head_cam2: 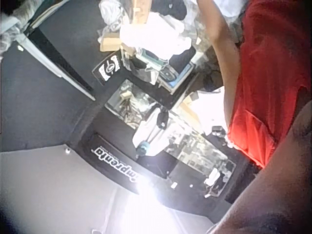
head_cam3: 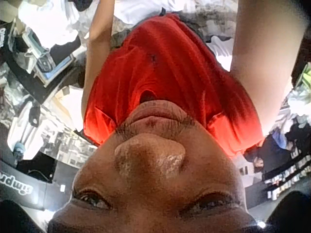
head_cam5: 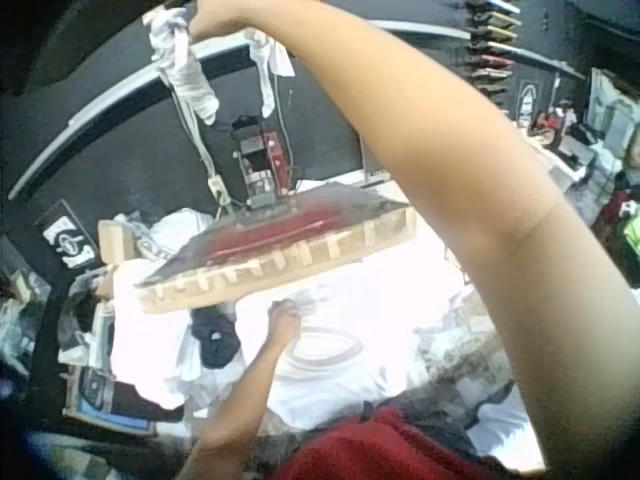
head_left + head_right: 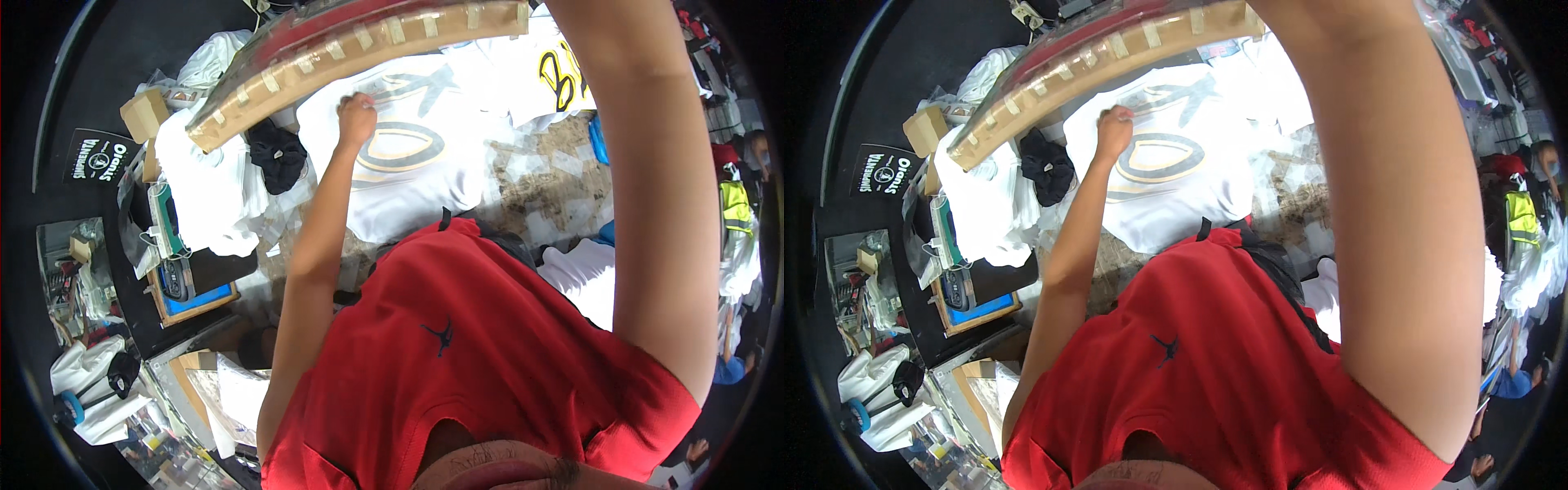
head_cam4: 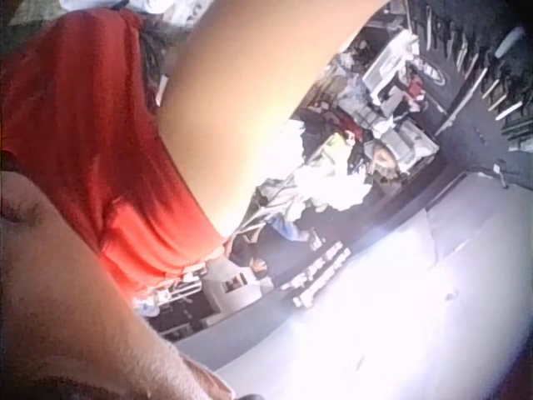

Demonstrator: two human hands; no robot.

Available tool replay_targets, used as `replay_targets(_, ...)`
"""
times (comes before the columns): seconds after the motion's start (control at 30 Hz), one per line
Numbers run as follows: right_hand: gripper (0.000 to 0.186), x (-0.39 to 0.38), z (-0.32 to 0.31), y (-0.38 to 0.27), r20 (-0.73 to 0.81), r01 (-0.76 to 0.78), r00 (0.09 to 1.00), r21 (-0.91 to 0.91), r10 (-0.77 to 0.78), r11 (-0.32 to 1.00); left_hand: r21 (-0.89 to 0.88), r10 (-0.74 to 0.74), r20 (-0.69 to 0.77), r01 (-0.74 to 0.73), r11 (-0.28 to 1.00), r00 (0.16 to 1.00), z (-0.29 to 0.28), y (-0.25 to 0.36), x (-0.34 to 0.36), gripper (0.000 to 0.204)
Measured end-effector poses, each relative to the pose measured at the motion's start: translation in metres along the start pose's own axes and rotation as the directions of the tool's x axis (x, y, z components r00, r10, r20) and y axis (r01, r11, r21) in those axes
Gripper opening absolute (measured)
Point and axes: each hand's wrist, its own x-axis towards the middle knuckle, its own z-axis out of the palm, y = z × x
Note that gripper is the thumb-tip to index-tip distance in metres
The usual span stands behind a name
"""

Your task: The person heat presses labels onto T-shirts by positioning transfer paper on the shirts, pressing them with a heat press machine, and peeling off the backing paper by hand.

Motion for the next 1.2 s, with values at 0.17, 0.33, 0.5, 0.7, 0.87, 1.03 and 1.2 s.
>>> replay_targets(0.17, 0.034, -0.048, -0.001, -0.016, -0.071, -0.008, 0.997, 0.034, 0.010, 0.999, -0.466, 0.396, 0.793, 0.043, 0.884, 0.463, -0.063, 0.073, -0.102, 0.027)
replay_targets(0.33, 0.036, -0.102, 0.081, -0.044, -0.114, 0.117, 0.989, 0.252, -0.090, 0.961, -0.767, 0.715, 0.582, -0.031, 0.640, 0.387, -0.184, 0.118, -0.147, 0.042)
replay_targets(0.5, 0.026, -0.174, 0.198, -0.033, -0.095, -0.109, 0.985, 0.298, 0.144, 0.948, -0.999, 0.726, 0.012, 0.040, -0.021, 0.687, -0.202, 0.116, -0.116, 0.042)
replay_targets(0.7, 0.011, -0.206, 0.281, -0.006, -0.234, -0.235, 0.921, 0.300, 0.311, 0.925, -0.307, 0.569, -0.118, -0.575, 0.758, 0.814, -0.118, 0.108, -0.059, 0.058)
replay_targets(0.87, 0.017, -0.211, 0.316, 0.009, -0.269, -0.233, 0.899, 0.376, 0.346, 0.897, -0.285, 0.512, -0.122, -0.524, 0.803, 0.850, -0.075, 0.075, -0.059, 0.065)
replay_targets(1.03, 0.033, -0.226, 0.354, 0.035, -0.189, -0.221, 0.940, 0.301, 0.285, 0.928, -0.108, 0.535, -0.014, -0.534, 0.839, 0.845, -0.055, 0.058, -0.049, 0.074)
replay_targets(1.2, 0.025, -0.214, 0.348, 0.029, -0.241, -0.144, 0.944, 0.312, 0.225, 0.939, -0.067, 0.473, -0.043, -0.475, 0.877, 0.880, -0.057, 0.057, -0.057, 0.069)
